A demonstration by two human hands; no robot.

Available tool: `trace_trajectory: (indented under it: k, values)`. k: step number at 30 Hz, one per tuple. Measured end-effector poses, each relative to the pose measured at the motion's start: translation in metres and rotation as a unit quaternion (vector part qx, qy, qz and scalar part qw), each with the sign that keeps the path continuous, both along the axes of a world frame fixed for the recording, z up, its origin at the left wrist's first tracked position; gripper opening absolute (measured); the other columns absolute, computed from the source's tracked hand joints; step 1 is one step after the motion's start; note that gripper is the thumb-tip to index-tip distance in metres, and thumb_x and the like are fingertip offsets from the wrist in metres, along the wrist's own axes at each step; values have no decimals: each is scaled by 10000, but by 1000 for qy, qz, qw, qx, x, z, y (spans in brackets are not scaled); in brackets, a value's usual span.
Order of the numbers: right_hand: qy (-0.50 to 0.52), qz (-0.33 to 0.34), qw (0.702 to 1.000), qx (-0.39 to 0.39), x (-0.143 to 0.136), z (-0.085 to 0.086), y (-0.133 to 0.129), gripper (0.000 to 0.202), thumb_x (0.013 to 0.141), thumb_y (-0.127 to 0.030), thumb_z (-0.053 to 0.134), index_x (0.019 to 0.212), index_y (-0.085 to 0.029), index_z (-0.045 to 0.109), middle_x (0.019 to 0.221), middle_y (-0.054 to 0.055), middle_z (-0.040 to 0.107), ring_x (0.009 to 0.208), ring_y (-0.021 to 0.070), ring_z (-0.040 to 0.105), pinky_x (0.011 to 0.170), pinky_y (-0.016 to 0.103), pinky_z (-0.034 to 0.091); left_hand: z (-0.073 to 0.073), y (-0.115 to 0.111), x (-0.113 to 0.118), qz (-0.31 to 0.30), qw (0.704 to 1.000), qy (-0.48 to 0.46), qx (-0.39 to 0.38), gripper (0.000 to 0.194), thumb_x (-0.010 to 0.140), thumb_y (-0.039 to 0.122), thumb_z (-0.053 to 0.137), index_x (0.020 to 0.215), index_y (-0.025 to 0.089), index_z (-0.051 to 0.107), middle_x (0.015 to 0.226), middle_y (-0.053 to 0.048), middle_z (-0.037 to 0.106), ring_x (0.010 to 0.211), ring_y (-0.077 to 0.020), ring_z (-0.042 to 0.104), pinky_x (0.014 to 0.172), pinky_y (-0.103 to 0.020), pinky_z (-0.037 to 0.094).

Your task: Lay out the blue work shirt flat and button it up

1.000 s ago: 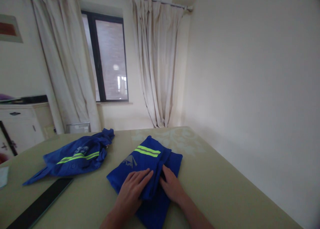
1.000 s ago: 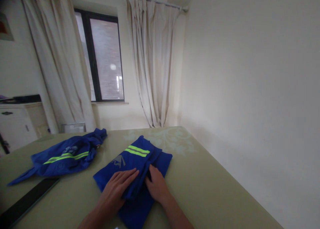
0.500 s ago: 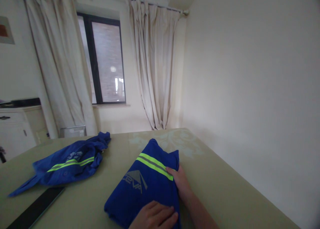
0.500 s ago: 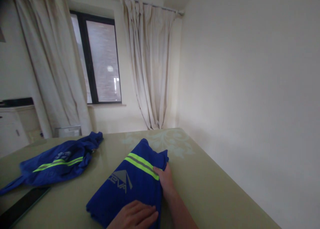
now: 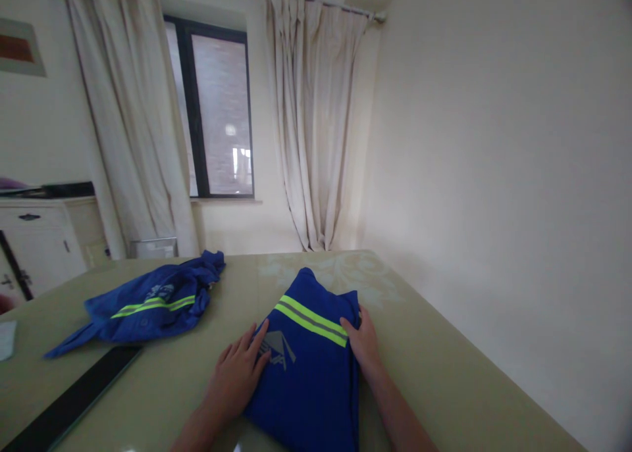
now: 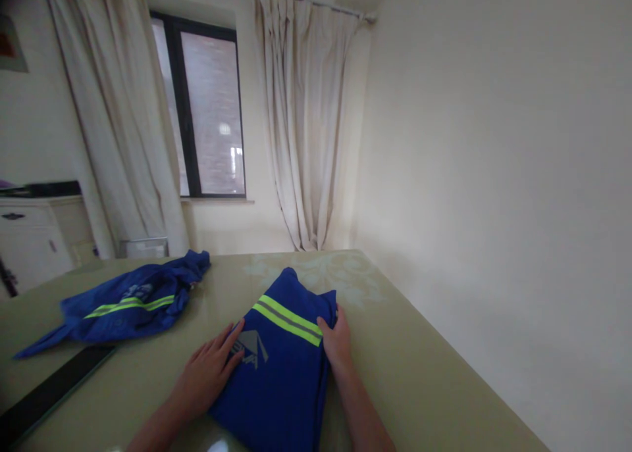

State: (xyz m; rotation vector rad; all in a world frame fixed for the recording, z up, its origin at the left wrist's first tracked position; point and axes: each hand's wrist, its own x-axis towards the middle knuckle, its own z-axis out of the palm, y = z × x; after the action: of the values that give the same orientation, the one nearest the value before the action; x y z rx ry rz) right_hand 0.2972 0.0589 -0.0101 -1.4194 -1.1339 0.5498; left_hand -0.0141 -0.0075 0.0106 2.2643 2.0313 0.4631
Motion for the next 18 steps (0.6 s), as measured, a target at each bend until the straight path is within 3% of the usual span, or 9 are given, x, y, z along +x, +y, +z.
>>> trace_trajectory:
  k: [3,7,10,13,15,18]
  values:
    - [28,9,1000,3,2,2,0,698,721,-424,670,1355,-154,561,1289,156,687,1165,323,671,1040,457,521,2,2,2,15,1000,-6,-17,554,1026,372,330,1578,326,323,1563,-60,492,1370,-284,520,1119,-472,408]
    - [47,10,998,42,2,17,-8,749,804,-497,601,1439,-120,475,1360,201,633,1158,313,677,1018,471,537,10,8,-3,45,998,-37,-19,535,1011,274,302,1527,244,440,1316,-110,668,1230,-271,612,1078,-421,436]
    - [-9,24,995,100,-5,35,-24,651,883,-524,567,1428,-171,515,1421,166,598,1264,297,612,1071,474,498,13,8,-15,38,993,-109,-27,553,981,250,344,1527,223,421,1338,-97,654,1221,-239,624,1092,-373,427]
    - [-111,90,983,112,-19,52,-44,574,953,-510,534,1458,-238,516,1494,108,546,1370,275,521,1156,484,412,13,5,-20,18,981,-174,-83,660,948,392,462,1562,182,337,1336,-101,666,1199,-255,645,1047,-370,474]
    - [-219,175,957,79,-30,57,-56,557,973,-512,528,1487,-298,498,1571,65,462,1451,269,420,1212,491,325,14,2,-14,34,979,-184,-82,720,945,500,459,1557,141,339,1356,-134,654,1200,-287,647,1025,-406,496]
    - [-369,303,878,-37,-40,52,-66,603,954,-581,550,1509,-357,470,1634,37,355,1512,309,303,1233,537,248,11,-3,6,22,991,-127,29,621,987,463,372,1538,178,396,1547,-115,499,1380,-288,510,1135,-458,409]
